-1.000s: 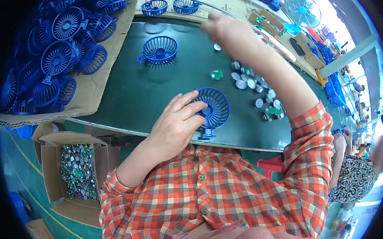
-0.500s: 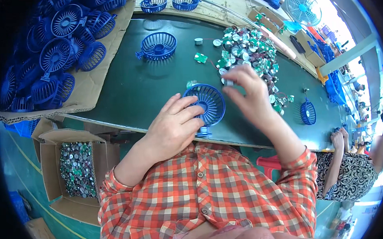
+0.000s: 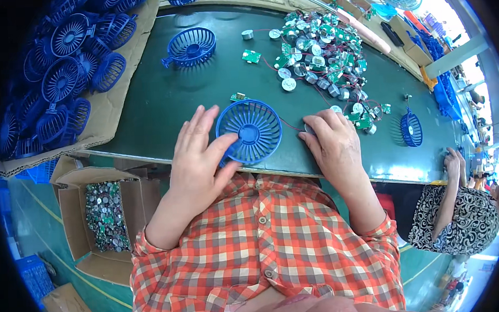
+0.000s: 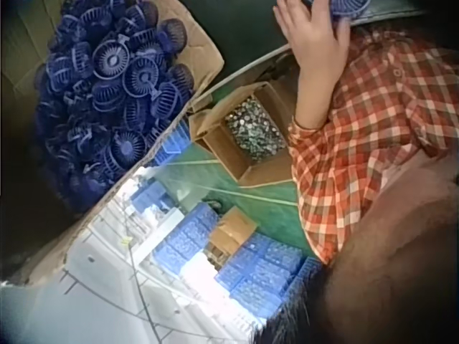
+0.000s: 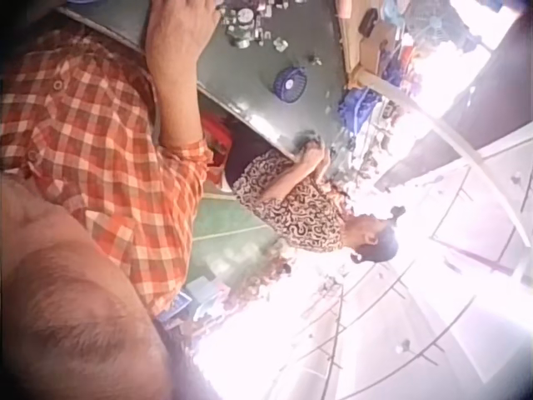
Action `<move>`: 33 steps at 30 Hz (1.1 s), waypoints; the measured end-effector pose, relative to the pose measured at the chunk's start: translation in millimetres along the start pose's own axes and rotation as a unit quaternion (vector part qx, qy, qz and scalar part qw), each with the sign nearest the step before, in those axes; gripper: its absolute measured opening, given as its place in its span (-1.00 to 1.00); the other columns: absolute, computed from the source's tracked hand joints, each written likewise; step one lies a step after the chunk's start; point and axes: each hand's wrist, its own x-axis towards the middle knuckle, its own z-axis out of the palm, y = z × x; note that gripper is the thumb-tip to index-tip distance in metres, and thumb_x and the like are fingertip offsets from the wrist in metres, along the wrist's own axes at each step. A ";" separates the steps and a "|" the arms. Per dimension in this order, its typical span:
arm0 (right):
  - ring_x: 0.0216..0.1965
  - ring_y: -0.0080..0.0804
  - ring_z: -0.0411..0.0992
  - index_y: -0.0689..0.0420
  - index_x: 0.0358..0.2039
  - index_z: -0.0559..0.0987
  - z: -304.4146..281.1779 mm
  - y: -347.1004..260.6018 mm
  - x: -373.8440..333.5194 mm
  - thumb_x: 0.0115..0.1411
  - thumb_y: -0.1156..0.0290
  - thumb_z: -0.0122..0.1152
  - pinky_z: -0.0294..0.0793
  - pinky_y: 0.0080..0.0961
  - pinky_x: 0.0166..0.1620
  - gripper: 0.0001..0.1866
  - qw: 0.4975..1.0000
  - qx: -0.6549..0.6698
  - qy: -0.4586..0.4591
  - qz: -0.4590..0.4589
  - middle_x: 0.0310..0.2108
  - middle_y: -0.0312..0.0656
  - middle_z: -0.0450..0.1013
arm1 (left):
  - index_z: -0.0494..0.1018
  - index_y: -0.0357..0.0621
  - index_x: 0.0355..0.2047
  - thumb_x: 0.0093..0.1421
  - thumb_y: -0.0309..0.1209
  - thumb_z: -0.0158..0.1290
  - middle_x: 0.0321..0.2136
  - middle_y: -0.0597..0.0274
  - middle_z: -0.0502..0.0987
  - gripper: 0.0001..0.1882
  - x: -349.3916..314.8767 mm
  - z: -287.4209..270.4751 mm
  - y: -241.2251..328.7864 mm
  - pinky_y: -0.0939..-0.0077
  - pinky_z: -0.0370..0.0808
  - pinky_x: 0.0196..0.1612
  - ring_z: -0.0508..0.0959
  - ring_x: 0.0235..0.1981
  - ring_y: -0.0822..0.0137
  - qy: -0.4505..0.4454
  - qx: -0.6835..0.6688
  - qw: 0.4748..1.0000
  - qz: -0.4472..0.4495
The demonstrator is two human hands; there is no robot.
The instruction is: The person assembles fans by inserting motors and circuit boards into fan grilles by hand, then uses a hook to tip a box and pour more fan grilles onto the table.
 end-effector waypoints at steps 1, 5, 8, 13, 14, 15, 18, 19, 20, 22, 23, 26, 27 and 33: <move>-0.19 -0.09 0.47 0.16 -0.19 0.59 -1.4 0.1 1.3 0.10 0.41 0.39 0.45 -0.23 -0.13 -0.74 1.000 0.006 -0.009 0.011 -0.25 -0.13 0.48 | 0.53 -0.07 -0.05 -0.02 -0.39 0.35 0.17 -0.08 0.43 -0.53 -2.9 2.5 -3.7 -0.08 0.31 0.28 0.36 0.27 -0.21 0.000 0.002 1.000 -0.001; -0.31 -0.08 0.51 0.19 -0.23 0.60 -8.2 9.8 14.1 0.11 0.38 0.41 0.48 -0.24 -0.24 -0.75 0.998 0.041 -0.032 0.043 -0.34 -0.09 0.48 | 0.55 -0.08 -0.12 0.06 -0.53 0.25 0.10 -0.08 0.48 -0.67 -3.4 0.5 -8.8 -0.04 0.35 0.28 0.45 0.20 -0.10 0.000 -0.033 0.999 -0.024; -0.36 -0.10 0.51 0.21 -0.24 0.59 -23.5 -2.3 28.3 0.07 0.43 0.44 0.50 -0.30 -0.29 -0.73 0.994 0.102 0.021 0.036 -0.35 -0.09 0.50 | 0.56 -0.09 -0.16 0.06 -0.52 0.25 0.00 0.03 0.53 -0.70 7.7 3.6 -10.4 -0.01 0.38 0.25 0.48 0.16 -0.07 -0.065 -0.072 0.994 0.058; -0.29 -0.15 0.45 0.14 -0.22 0.60 -25.4 -24.8 32.7 -0.01 0.39 0.47 0.46 -0.25 -0.22 -0.67 0.989 0.089 -0.068 -0.099 -0.34 -0.17 0.49 | 0.56 -0.11 -0.19 0.08 -0.51 0.25 -0.04 0.06 0.54 -0.75 18.8 10.3 -9.0 0.05 0.41 0.22 0.51 0.12 -0.01 -0.060 -0.097 0.992 0.062; -0.29 -0.16 0.44 0.13 -0.22 0.60 -21.9 -28.1 32.0 -0.01 0.39 0.46 0.45 -0.26 -0.23 -0.67 0.987 0.083 -0.085 -0.109 -0.34 -0.18 0.48 | 0.56 -0.12 -0.20 0.08 -0.51 0.24 -0.05 0.07 0.54 -0.76 19.1 11.2 -9.2 0.06 0.42 0.21 0.52 0.10 0.00 -0.057 -0.095 0.992 0.062; -0.30 -0.18 0.42 0.13 -0.21 0.60 -19.3 -30.1 32.0 -0.01 0.39 0.46 0.44 -0.26 -0.24 -0.67 0.984 0.078 -0.102 -0.119 -0.34 -0.19 0.48 | 0.56 -0.12 -0.20 0.08 -0.51 0.24 -0.05 0.07 0.54 -0.76 19.6 11.4 -9.6 0.06 0.42 0.21 0.52 0.10 0.00 -0.058 -0.098 0.992 0.057; -0.28 -0.20 0.41 0.11 -0.21 0.60 -20.8 -32.4 38.5 -0.03 0.38 0.46 0.42 -0.28 -0.23 -0.67 0.979 0.068 -0.133 -0.136 -0.30 -0.22 0.48 | 0.56 -0.12 -0.21 0.09 -0.49 0.24 -0.06 0.08 0.55 -0.78 19.6 11.1 -10.8 0.07 0.42 0.21 0.52 0.09 0.01 -0.056 -0.106 0.991 0.060; -0.28 -0.20 0.41 0.11 -0.21 0.60 -19.0 -32.2 40.6 -0.03 0.38 0.46 0.42 -0.28 -0.23 -0.67 0.978 0.069 -0.138 -0.137 -0.30 -0.22 0.48 | 0.56 -0.12 -0.21 0.09 -0.49 0.24 -0.06 0.08 0.55 -0.78 18.8 11.3 -10.9 0.08 0.42 0.21 0.53 0.08 0.01 -0.051 -0.105 0.991 0.062; -0.29 -0.21 0.41 0.10 -0.21 0.60 -17.0 -31.3 43.9 -0.03 0.38 0.46 0.41 -0.28 -0.23 -0.66 0.977 0.066 -0.140 -0.148 -0.30 -0.23 0.47 | 0.56 -0.12 -0.21 0.09 -0.49 0.24 -0.07 0.08 0.55 -0.78 19.1 12.0 -11.5 0.08 0.42 0.21 0.53 0.08 0.02 -0.045 -0.104 0.991 0.067; -0.29 -0.22 0.41 0.09 -0.20 0.60 -14.9 -30.1 48.4 -0.03 0.38 0.45 0.41 -0.28 -0.23 -0.66 0.975 0.062 -0.144 -0.159 -0.29 -0.24 0.47 | 0.56 -0.13 -0.21 0.09 -0.49 0.23 -0.08 0.07 0.55 -0.78 19.0 13.2 -12.2 0.08 0.42 0.20 0.53 0.08 0.01 -0.044 -0.106 0.991 0.066; -0.30 -0.23 0.42 0.08 -0.20 0.60 -14.3 -30.1 50.0 -0.01 0.37 0.44 0.40 -0.28 -0.24 -0.66 0.972 0.060 -0.153 -0.166 -0.30 -0.25 0.46 | 0.56 -0.13 -0.21 0.09 -0.50 0.23 -0.08 0.06 0.56 -0.78 18.4 13.5 -12.2 0.08 0.43 0.20 0.53 0.07 0.01 -0.044 -0.106 0.991 0.066; -0.30 -0.25 0.43 0.07 -0.21 0.58 -11.7 -30.5 53.6 0.02 0.33 0.42 0.38 -0.29 -0.25 -0.69 0.970 0.050 -0.162 -0.176 -0.33 -0.26 0.44 | 0.55 -0.15 -0.22 0.10 -0.51 0.21 -0.09 0.04 0.56 -0.79 19.1 14.8 -12.3 0.08 0.43 0.18 0.54 0.06 0.01 -0.028 -0.110 0.991 0.068; -0.30 -0.26 0.44 0.06 -0.24 0.57 -10.9 -31.0 54.6 0.03 0.31 0.41 0.37 -0.29 -0.26 -0.71 0.970 0.042 -0.160 -0.178 -0.34 -0.26 0.43 | 0.55 -0.15 -0.22 0.10 -0.51 0.21 -0.09 0.04 0.56 -0.79 19.1 14.9 -12.4 0.08 0.43 0.18 0.54 0.06 0.01 -0.028 -0.110 0.991 0.068; -0.30 -0.20 0.48 0.10 -0.38 0.45 -10.4 -36.5 58.3 0.06 0.23 0.40 0.36 -0.25 -0.25 -0.69 0.970 0.021 -0.185 -0.159 -0.39 -0.20 0.43 | 0.54 -0.18 -0.25 0.08 -0.53 0.20 -0.10 0.03 0.56 -0.80 19.5 13.7 -12.4 0.11 0.45 0.16 0.55 0.05 0.01 -0.022 -0.100 0.992 0.074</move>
